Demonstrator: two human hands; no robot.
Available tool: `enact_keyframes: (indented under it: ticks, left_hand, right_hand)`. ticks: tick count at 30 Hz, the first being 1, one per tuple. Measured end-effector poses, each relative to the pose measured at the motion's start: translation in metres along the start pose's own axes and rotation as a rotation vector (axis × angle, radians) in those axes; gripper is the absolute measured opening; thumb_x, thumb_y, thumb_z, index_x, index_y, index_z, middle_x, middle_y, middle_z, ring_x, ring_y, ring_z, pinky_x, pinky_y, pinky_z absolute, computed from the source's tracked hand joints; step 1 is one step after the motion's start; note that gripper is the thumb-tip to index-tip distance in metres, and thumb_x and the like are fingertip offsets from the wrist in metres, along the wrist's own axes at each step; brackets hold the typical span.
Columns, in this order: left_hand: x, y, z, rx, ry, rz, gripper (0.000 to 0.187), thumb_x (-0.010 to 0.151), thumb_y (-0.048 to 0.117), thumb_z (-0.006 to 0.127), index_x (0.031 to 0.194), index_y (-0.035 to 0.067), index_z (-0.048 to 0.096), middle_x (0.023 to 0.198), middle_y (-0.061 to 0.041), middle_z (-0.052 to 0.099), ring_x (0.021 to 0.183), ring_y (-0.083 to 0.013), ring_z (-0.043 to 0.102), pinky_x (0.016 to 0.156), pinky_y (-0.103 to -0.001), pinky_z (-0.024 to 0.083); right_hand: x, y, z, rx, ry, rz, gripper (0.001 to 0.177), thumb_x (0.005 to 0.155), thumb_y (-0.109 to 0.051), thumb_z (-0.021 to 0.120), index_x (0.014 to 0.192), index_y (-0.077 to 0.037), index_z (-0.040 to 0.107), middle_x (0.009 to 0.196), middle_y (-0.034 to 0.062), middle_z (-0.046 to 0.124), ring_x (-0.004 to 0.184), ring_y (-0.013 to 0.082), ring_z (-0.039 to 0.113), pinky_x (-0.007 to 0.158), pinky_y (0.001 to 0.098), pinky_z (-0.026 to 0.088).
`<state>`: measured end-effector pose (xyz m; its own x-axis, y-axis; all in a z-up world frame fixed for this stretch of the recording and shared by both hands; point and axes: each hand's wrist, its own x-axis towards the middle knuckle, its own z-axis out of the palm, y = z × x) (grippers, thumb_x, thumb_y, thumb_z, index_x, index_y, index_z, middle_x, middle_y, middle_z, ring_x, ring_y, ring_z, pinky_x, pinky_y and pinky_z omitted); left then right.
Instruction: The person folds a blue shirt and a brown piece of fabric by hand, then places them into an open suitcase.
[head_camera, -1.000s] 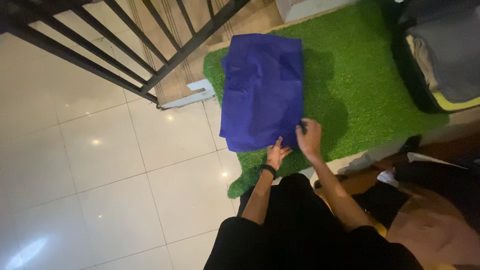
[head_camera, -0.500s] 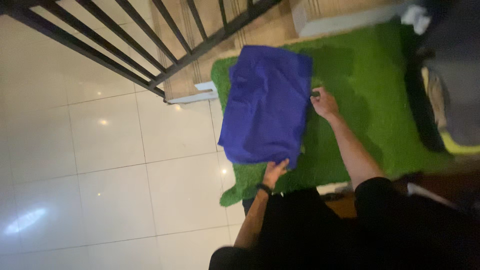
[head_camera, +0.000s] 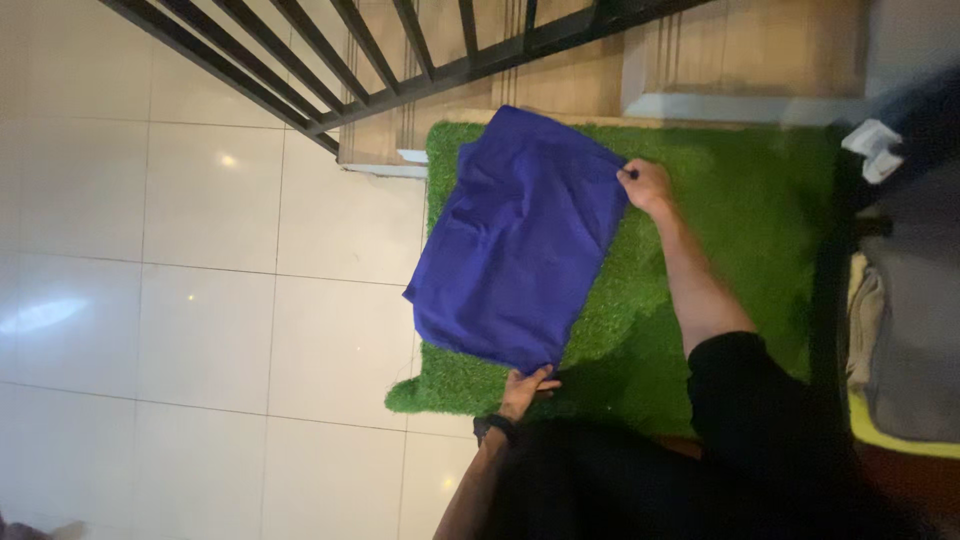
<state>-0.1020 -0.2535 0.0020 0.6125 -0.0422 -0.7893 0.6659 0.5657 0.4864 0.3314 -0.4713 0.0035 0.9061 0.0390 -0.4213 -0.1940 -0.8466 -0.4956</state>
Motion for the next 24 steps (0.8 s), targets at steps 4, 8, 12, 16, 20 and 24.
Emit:
enact_keyframes:
  ticks: [4, 8, 12, 16, 20, 24]
  left_hand:
    - [0.011, 0.003, 0.008, -0.059, 0.043, -0.032, 0.031, 0.094, 0.015, 0.075, 0.112, -0.008, 0.066, 0.105, -0.016, 0.072, 0.083, -0.0362, 0.079, 0.061, -0.039, 0.063]
    - [0.022, 0.005, 0.021, 0.010, -0.030, -0.042, 0.032, 0.096, 0.019, 0.071, 0.114, -0.006, 0.063, 0.105, -0.015, 0.074, 0.085, -0.0325, 0.080, 0.063, -0.035, 0.063]
    - [0.048, 0.018, 0.041, 0.170, -0.210, 0.027, 0.034, 0.098, 0.024, 0.070, 0.118, -0.004, 0.067, 0.100, -0.013, 0.076, 0.076, -0.0294, 0.078, 0.061, -0.034, 0.062]
    - [0.061, 0.060, 0.025, 0.507, -0.218, 0.137, 0.031, 0.102, 0.028, 0.067, 0.121, 0.005, 0.069, 0.102, -0.008, 0.078, 0.070, -0.0236, 0.076, 0.055, -0.030, 0.051]
    - [0.076, 0.131, -0.024, 0.379, -0.289, 0.361, 0.035, 0.086, 0.021, 0.079, 0.111, 0.006, 0.058, 0.112, -0.003, 0.076, 0.090, -0.0129, 0.079, 0.060, -0.034, 0.065]
    - [0.066, 0.188, -0.081, 0.912, -0.112, 0.463, 0.031, 0.098, 0.031, 0.069, 0.102, 0.001, 0.068, 0.084, -0.005, 0.071, 0.066, -0.0101, 0.063, 0.053, -0.029, 0.055]
  right_hand:
    - [0.000, 0.027, -0.022, 0.076, -0.062, 0.089, 0.031, 0.105, -0.035, 0.060, 0.119, -0.009, 0.069, 0.113, 0.0115, 0.070, 0.104, 0.0287, 0.067, 0.097, 0.0449, 0.050]
    - [-0.037, 0.097, -0.068, 0.098, -0.004, 0.180, 0.030, 0.108, -0.032, 0.054, 0.116, -0.007, 0.068, 0.110, 0.0106, 0.068, 0.100, 0.0268, 0.064, 0.096, 0.0462, 0.048]
    - [-0.125, 0.176, -0.100, 0.421, 0.264, 0.338, 0.037, 0.111, -0.031, 0.049, 0.127, 0.000, 0.062, 0.102, 0.0145, 0.068, 0.086, 0.0242, 0.067, 0.082, 0.0430, 0.055]
    - [-0.290, 0.221, -0.065, 0.375, 0.440, 0.525, 0.037, 0.110, -0.033, 0.047, 0.121, -0.002, 0.064, 0.096, 0.0150, 0.070, 0.081, 0.0252, 0.067, 0.076, 0.0419, 0.053]
    - [-0.424, 0.199, 0.012, 0.487, 0.287, 0.589, 0.036, 0.105, -0.036, 0.049, 0.112, -0.005, 0.067, 0.099, 0.0143, 0.071, 0.082, 0.0227, 0.068, 0.076, 0.0401, 0.054]
    - [-0.484, 0.171, 0.069, 0.781, -0.022, 0.314, 0.042, 0.103, -0.040, 0.051, 0.101, -0.003, 0.070, 0.101, 0.0183, 0.072, 0.087, 0.0212, 0.071, 0.081, 0.0383, 0.057]
